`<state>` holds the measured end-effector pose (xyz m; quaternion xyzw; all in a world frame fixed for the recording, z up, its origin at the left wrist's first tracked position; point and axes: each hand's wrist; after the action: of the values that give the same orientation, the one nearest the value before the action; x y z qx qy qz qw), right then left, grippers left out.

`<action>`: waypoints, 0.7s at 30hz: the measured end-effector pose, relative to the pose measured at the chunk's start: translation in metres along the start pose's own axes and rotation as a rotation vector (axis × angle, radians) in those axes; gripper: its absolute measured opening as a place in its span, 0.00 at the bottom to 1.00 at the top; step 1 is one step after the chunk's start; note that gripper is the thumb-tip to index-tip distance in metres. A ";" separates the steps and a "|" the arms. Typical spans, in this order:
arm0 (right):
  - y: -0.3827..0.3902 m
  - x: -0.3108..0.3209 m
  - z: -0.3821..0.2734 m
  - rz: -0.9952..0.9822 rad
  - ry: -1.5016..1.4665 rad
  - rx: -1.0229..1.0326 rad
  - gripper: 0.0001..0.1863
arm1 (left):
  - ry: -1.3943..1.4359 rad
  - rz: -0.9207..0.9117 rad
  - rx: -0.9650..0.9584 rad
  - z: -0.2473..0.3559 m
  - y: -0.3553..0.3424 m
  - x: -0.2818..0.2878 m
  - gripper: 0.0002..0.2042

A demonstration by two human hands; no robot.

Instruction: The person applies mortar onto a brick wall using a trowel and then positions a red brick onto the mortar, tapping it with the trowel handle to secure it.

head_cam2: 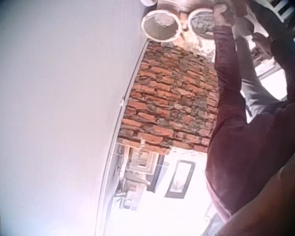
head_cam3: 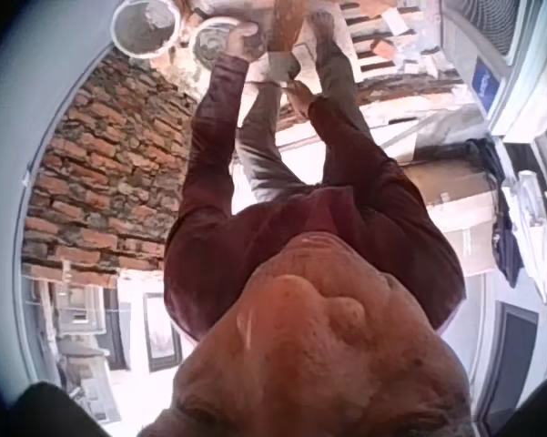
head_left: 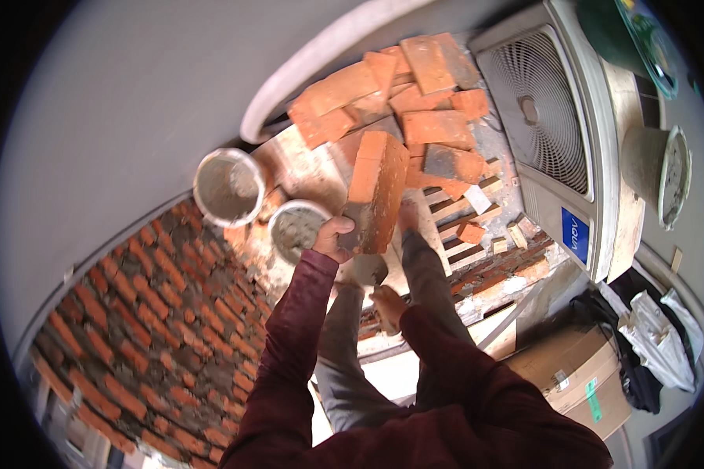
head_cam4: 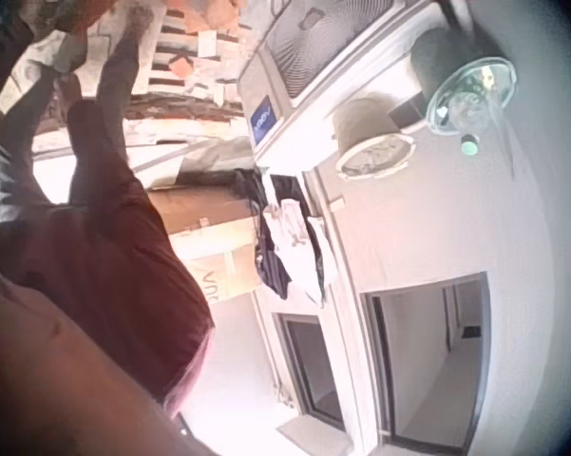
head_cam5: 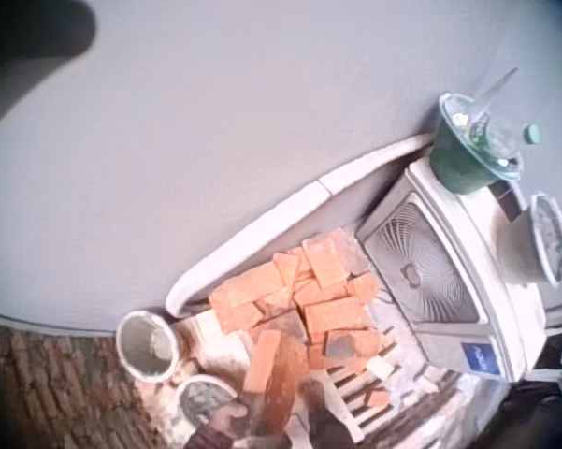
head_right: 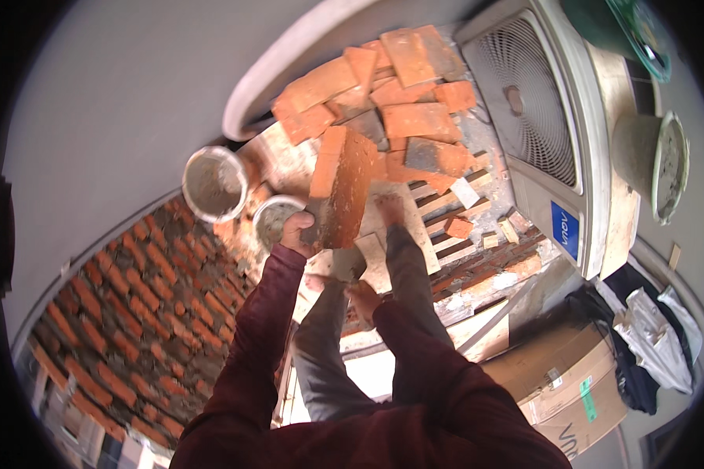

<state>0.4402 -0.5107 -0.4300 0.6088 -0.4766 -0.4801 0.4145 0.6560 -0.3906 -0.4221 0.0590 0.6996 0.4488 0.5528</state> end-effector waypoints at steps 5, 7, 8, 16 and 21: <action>0.086 0.020 -0.055 -0.020 0.237 0.055 0.11 | 0.552 -0.273 -0.350 0.002 0.265 -0.017 0.37; 0.104 0.031 -0.079 -0.024 0.316 0.149 0.10 | 0.590 -0.365 -0.479 -0.001 0.351 -0.010 0.31; 0.124 0.033 -0.103 -0.032 0.364 0.117 0.10 | 0.604 -0.375 -0.557 0.000 0.387 -0.018 0.30; 0.307 -0.161 -0.215 -0.596 0.410 0.514 0.17 | 0.744 -0.356 -1.017 -0.119 0.540 -0.058 0.29; 0.369 -0.278 -0.196 -0.893 0.451 0.427 0.22 | 0.940 -0.467 -0.999 -0.178 0.533 -0.024 0.27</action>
<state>0.5412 -0.3039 0.0161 0.9106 -0.1576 -0.3594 0.1294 0.2978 -0.1899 -0.0378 -0.5509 0.5691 0.5629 0.2362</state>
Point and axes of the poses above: each hand's wrist, its own y-axis away from the middle knuckle, its own x-axis out of the back of the hand, z = x × y, and after that the axes turned 12 degrees about y, right-handed
